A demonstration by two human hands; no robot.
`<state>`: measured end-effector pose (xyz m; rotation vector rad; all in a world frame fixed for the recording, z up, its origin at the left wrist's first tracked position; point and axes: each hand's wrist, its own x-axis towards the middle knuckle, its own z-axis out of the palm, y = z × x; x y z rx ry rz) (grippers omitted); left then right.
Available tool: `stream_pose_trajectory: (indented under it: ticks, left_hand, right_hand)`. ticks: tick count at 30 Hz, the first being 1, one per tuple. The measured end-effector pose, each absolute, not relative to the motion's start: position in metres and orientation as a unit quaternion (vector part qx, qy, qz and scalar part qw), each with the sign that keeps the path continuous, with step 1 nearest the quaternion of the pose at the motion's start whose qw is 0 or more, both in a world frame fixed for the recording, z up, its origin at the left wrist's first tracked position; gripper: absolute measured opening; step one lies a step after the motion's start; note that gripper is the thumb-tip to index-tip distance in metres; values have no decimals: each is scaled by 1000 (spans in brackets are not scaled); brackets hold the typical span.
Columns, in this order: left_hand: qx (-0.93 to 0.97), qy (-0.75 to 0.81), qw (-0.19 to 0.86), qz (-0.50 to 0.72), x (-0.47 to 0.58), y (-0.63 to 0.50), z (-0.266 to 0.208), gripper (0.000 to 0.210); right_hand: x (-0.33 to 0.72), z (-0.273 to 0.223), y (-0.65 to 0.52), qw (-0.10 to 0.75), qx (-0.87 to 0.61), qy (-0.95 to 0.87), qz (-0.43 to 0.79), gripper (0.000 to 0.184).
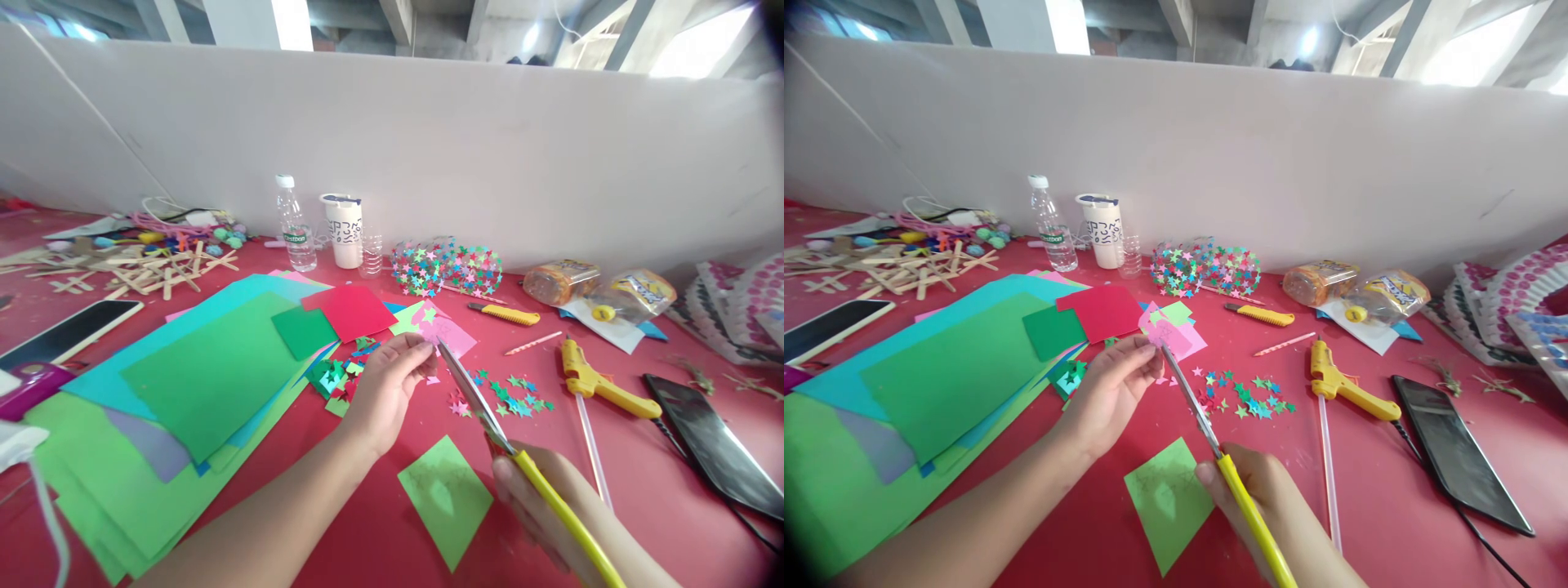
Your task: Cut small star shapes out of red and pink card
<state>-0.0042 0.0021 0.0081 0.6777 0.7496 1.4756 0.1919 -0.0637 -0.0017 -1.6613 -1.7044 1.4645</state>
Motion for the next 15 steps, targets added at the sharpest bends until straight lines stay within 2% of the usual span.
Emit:
stream_pose_trajectory:
  ticks: [9,15]
  left_hand:
    - [471,375,521,605,-20,6,12,13]
    - [482,377,530,586,-24,9,13,11]
  right_hand:
    - [201,2,-55,176,-537,-628,535,73]
    - [206,4,-53,166,-509,-656,532,68]
